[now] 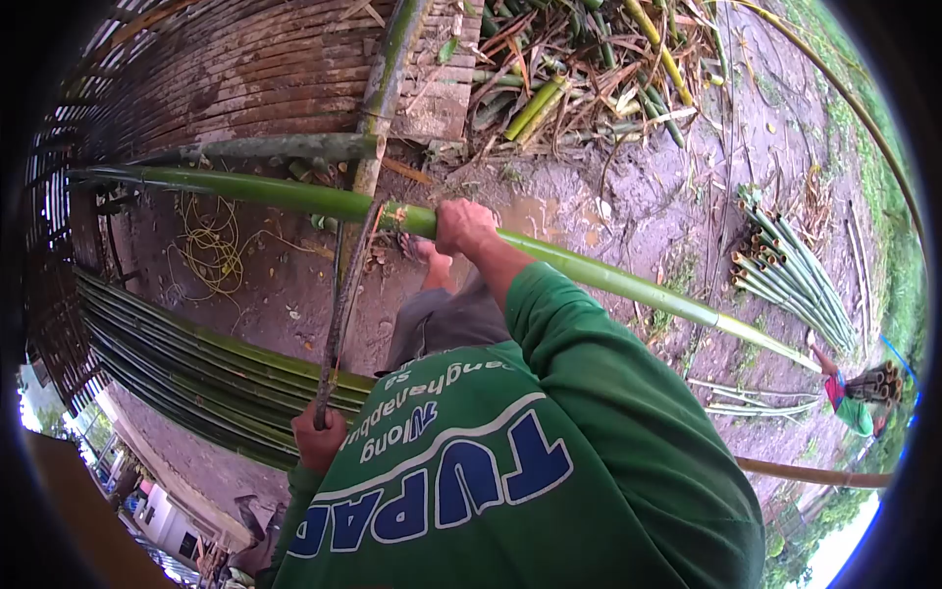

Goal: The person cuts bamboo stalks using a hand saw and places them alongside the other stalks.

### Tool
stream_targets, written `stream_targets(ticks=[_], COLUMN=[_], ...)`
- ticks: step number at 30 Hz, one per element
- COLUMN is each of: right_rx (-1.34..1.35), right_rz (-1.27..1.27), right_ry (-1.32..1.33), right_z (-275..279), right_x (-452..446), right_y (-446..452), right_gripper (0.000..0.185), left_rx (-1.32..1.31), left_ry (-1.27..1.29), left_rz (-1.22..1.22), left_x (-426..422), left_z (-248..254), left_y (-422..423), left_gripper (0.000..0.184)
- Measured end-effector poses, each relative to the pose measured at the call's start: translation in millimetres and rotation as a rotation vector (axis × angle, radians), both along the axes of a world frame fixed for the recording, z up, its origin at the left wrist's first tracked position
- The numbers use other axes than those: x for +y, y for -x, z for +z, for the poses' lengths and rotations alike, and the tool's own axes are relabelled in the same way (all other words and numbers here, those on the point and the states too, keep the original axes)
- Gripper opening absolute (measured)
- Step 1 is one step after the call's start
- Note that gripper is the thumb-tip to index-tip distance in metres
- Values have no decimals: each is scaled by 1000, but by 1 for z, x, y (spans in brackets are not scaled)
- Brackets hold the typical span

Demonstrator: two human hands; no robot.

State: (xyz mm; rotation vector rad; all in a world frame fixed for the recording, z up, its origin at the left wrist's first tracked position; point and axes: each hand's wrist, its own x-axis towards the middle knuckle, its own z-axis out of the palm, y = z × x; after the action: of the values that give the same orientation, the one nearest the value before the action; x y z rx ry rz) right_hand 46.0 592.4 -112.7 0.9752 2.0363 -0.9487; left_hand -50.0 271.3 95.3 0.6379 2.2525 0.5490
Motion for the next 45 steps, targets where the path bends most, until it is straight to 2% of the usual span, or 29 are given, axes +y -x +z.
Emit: stream_targets(ticks=[2, 7, 10, 12, 14, 17, 18, 22, 24, 25, 26, 28, 29, 31, 34, 36, 38, 40, 41, 43, 45], right_rx=[0, -6, -24, -40, -37, 14, -27, -33, -33, -23, -13, -2, -12, -30, -25, -17, -1, 2, -6, -32, -4], right_rz=[-16, 20, 54, 28, -26, 10, -19, 25, -2, 3, 8, 1, 2, 4, -18, -30, -48, -67, -68, -8, -66], right_ry=[-1, 33, -66, 22, 77, -82, 32, 49, 106, 93, 80, 6, -5, -28, 17, 50, 57, 45, 50, 82, 75], right_z=[-4, -12, -21, -26, -6, -9, -9, -10, -15, -13, -11, -5, -4, -1, 13, 18, 17, 10, 3, -10, -5], right_x=[-4, -12, -23, -21, -19, -39, -38, -45, -44, -46, -47, -51, -50, -47, -43, -40, -40, -46, -50, -45, -47], right_y=[-1, -9, -14, -14, -11, -17, -15, -22, -26, -26, -26, -28, -27, -28, -25, -26, -28, -28, -29, -27, -24], right_gripper=[31, 35, 36, 36, 36, 36, 41, 49, 51, 49, 46, 38, 36, 32, 30, 29, 29, 30, 31, 33, 33], left_rx=[4, -49, 14, 28, 0, 15, 3, 13, 42, 16, -9, 12, 14, 29, 33, -10, -27, 137, 58, -1, 47], left_ry=[27, 42, 58, 108, 178, 90, 88, 150, 202, 149, 100, 33, 10, -7, 100, 177, 176, -12, 21, 35, 45], left_rz=[-9, -25, -89, -83, -26, -75, -76, -148, -202, -176, -148, -270, -253, -199, -256, -219, -183, -241, -234, -205, -190], left_x=[-6, 10, 18, 25, 28, 34, 38, 41, 39, 45, 54, 92, 98, 102, 58, 54, 63, 91, 127, 149, 119], left_z=[-4, 25, 24, 22, 28, 48, 52, 56, 44, 25, -1, -70, -78, -78, -2, 13, 5, -75, -96, -111, -109], left_y=[0, 6, 9, 14, 26, 9, 3, 0, 5, 5, 8, 10, 10, 15, 13, 13, 12, 12, 14, 13, 15], left_gripper=[14, 15, 15, 15, 14, 12, 12, 9, 7, 6, 7, 9, 8, 8, 8, 8, 8, 9, 9, 9, 9])
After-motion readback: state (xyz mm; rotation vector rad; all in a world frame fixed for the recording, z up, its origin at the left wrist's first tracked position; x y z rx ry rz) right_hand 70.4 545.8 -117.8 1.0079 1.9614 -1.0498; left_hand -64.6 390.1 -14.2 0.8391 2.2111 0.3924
